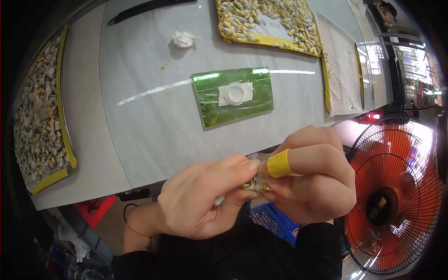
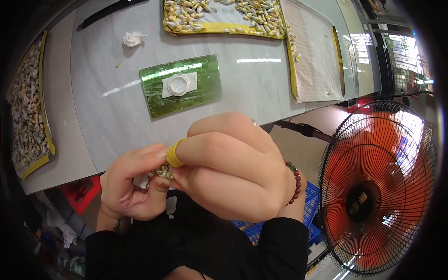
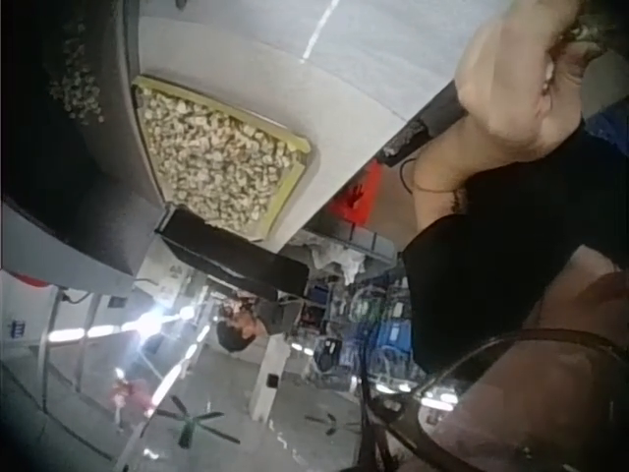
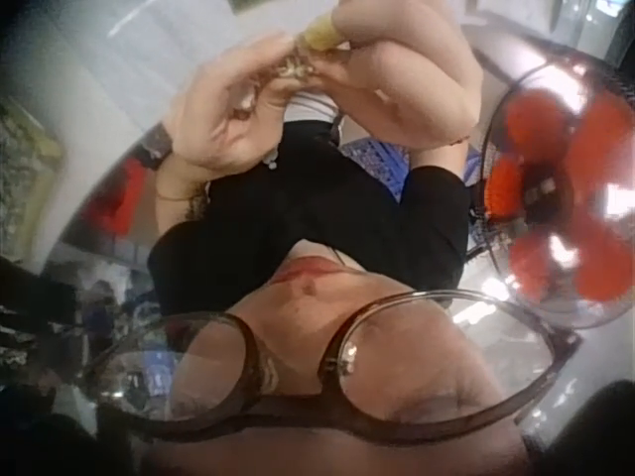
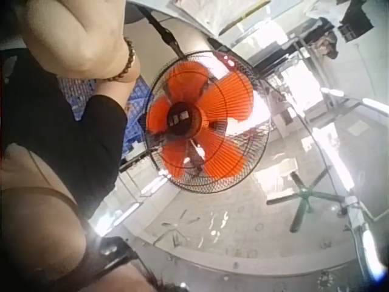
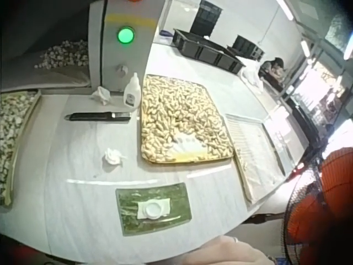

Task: The person assembles small white components and plastic parts by hand, using an adhesive bottle to apply adhesive and fingertip protectors to handle the parts.

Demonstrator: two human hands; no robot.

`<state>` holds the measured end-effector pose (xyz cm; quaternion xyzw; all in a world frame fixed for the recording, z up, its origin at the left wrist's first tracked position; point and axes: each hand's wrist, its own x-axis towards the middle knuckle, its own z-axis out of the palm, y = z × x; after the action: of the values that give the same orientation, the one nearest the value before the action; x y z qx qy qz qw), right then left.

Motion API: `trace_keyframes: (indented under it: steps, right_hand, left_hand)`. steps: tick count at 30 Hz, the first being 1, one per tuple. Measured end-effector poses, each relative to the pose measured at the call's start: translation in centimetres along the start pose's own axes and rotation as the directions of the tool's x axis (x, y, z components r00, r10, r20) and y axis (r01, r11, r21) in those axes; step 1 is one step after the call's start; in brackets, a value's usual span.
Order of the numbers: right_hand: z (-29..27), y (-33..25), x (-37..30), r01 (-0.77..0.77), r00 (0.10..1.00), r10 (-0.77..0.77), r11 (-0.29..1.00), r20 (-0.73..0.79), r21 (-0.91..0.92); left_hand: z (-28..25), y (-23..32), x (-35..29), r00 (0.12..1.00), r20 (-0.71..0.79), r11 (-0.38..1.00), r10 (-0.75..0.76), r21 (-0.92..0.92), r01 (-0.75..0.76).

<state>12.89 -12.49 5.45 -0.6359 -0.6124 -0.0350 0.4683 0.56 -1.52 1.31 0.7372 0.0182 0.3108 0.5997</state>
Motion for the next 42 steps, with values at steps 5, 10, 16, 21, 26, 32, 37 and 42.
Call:
trace_keyframes:
  steps: [5,10,16,21,26,32,37,42]
  right_hand:
    - [-0.7,-0.7,0.1,-0.043,0.999,0.045,0.994,0.013,-0.105]
    - [-0.6,-0.1,-0.6,-0.217,0.975,0.215,0.976,0.053,0.021]
    - [-0.3,-0.5,-2.1,-0.327,0.935,0.350,0.916,-0.063,0.232]
    - [0.1,0.0,-2.6,-0.277,0.951,0.298,0.938,-0.079,0.210]
    - [0.0,0.1,-2.4,-0.242,0.965,0.257,0.948,-0.048,0.209]
    - [0.0,0.0,-2.5,-0.297,0.951,0.310,0.923,-0.016,0.245]
    - [0.0,-0.3,-2.5,-0.368,0.923,0.385,0.869,0.015,0.331]
    - [0.1,-0.2,-2.6,-0.370,0.920,0.391,0.857,0.015,0.357]
  left_hand:
    - [-0.5,0.5,0.9,0.987,0.098,0.984,-0.131,-0.106,0.141]
    - [-1.2,-0.3,0.6,0.653,0.630,-0.022,-0.420,-0.726,0.687]
    - [-0.5,0.3,1.1,0.575,0.638,0.041,-0.512,-0.651,0.758]
    - [-0.4,0.2,1.1,0.545,0.663,0.008,-0.512,-0.631,0.776]
    - [-0.4,0.2,1.1,0.521,0.673,-0.006,-0.525,-0.615,0.788]
    - [-0.6,-0.2,0.9,0.483,0.725,-0.071,-0.491,-0.586,0.807]
    - [-0.5,-0.5,0.5,0.546,0.758,-0.213,-0.358,-0.635,0.742]
    - [-0.4,-0.7,0.4,0.535,0.771,-0.244,-0.346,-0.625,0.742]
